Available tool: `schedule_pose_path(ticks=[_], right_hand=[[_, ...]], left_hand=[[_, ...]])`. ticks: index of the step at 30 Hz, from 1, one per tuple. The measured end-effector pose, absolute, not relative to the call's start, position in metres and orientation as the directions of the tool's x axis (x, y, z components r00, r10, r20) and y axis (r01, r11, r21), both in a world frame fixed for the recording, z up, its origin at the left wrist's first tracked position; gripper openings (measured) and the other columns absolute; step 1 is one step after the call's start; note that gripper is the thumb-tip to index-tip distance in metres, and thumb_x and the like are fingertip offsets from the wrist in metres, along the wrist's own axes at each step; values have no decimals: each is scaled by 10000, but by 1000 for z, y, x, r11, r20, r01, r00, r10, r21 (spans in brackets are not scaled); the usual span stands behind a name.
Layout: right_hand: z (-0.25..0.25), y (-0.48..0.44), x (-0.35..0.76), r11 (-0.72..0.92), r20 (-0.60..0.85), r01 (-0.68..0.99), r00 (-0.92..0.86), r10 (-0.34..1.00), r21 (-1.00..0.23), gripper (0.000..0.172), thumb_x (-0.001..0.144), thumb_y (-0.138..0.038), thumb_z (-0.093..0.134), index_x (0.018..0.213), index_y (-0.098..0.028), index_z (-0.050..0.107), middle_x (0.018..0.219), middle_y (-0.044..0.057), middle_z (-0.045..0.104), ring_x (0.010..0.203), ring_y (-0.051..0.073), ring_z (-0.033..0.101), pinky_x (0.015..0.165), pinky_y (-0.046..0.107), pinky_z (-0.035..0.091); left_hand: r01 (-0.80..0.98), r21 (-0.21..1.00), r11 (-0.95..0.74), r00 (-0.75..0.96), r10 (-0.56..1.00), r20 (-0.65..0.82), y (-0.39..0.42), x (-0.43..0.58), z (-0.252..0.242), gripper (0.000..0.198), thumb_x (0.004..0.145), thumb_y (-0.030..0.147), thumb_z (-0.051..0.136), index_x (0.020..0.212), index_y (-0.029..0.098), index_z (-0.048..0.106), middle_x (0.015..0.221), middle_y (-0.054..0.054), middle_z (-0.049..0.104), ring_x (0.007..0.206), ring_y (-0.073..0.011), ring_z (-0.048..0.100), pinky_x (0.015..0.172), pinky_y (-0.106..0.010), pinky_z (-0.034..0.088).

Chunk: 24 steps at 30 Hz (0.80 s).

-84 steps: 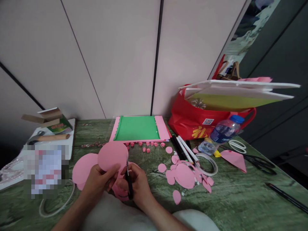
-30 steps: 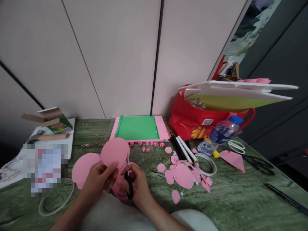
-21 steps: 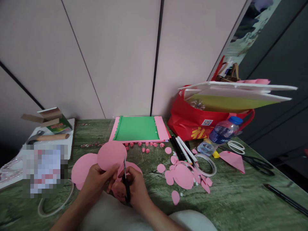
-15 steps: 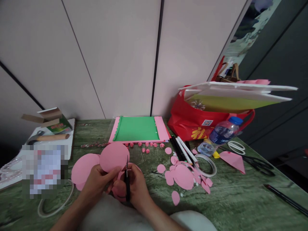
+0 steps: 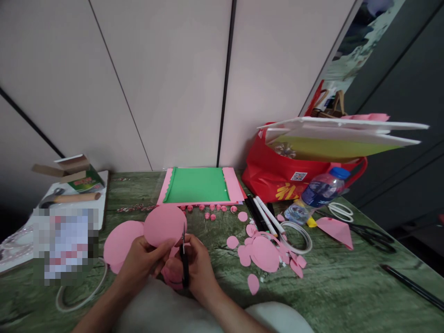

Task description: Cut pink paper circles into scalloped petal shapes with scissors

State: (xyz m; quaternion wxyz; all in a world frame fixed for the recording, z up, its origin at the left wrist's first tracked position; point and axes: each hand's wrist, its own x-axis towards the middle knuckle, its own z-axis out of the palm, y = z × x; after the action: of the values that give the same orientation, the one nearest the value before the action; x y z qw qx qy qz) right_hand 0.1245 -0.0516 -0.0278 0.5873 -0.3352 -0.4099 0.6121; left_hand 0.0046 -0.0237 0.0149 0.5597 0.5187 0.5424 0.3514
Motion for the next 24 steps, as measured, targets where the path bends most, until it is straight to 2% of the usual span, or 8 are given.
schedule_pose_path(ticks=[8,14,20,24], right_hand=[[-28,-53,128,-3,33,-371,-91,995,-929,332,604,-327,748,762,-189,491,569,-61,506,484,73,368,457,187,292],[-28,-53,129,-28,2,-336,-88,996,-941,305,618,-363,728,723,-188,502,571,-57,506,456,82,444,437,189,342],[-24,-53,125,53,95,-373,-95,991,-926,315,624,-419,717,690,-196,504,620,-29,528,495,103,479,460,214,378],[-26,-53,123,32,85,-387,-119,989,-921,319,624,-417,725,714,-204,506,564,-38,523,474,111,458,452,225,372]], left_hand=[[167,965,201,170,958,-229,-22,4,11,395,644,424,622,379,147,526,269,37,418,244,-53,330,297,-184,224],[113,974,198,116,971,-211,-22,3,11,381,621,417,661,393,150,512,272,47,417,247,-53,335,288,-177,221],[10,974,228,235,946,-224,-22,5,15,363,682,432,627,473,139,589,326,10,523,271,-84,437,307,-181,294],[36,978,207,185,960,-210,-22,4,13,385,672,412,647,413,141,560,293,21,484,262,-67,404,309,-174,266]])
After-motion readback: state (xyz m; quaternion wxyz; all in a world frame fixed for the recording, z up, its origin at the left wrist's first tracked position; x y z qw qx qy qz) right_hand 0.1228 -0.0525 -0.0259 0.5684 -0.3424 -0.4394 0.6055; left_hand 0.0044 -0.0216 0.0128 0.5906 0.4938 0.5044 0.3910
